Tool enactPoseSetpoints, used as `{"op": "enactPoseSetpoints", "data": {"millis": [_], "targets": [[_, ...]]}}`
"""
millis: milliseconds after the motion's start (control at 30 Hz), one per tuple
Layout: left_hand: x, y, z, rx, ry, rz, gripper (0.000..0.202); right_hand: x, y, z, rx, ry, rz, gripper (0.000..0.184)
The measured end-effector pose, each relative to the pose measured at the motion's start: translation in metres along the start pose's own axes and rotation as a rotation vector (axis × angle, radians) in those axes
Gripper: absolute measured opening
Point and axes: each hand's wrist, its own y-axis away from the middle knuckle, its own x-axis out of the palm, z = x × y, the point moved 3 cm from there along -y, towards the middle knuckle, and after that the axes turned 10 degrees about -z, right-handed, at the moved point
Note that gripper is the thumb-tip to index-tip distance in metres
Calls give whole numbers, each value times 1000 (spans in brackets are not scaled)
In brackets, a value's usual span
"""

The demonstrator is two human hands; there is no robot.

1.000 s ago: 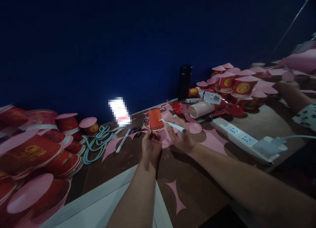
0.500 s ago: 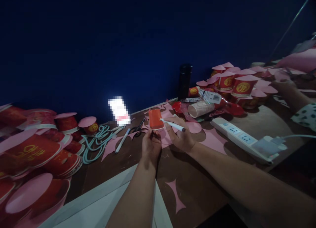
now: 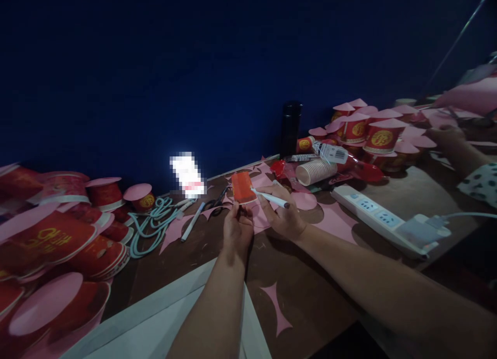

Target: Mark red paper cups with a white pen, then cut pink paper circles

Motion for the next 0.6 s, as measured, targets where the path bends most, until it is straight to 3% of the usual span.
{"op": "enactPoseSetpoints", "data": {"millis": [133, 433, 600], "targets": [[2, 2, 1, 31, -14, -6, 14, -1, 0, 1, -9, 4, 15, 24], [0, -5, 5, 130, -98, 145, 6, -2, 0, -1, -18, 35, 63, 32], [1, 0, 6, 177, -170, 100, 4, -1, -1, -1, -17, 49, 76, 31]]}}
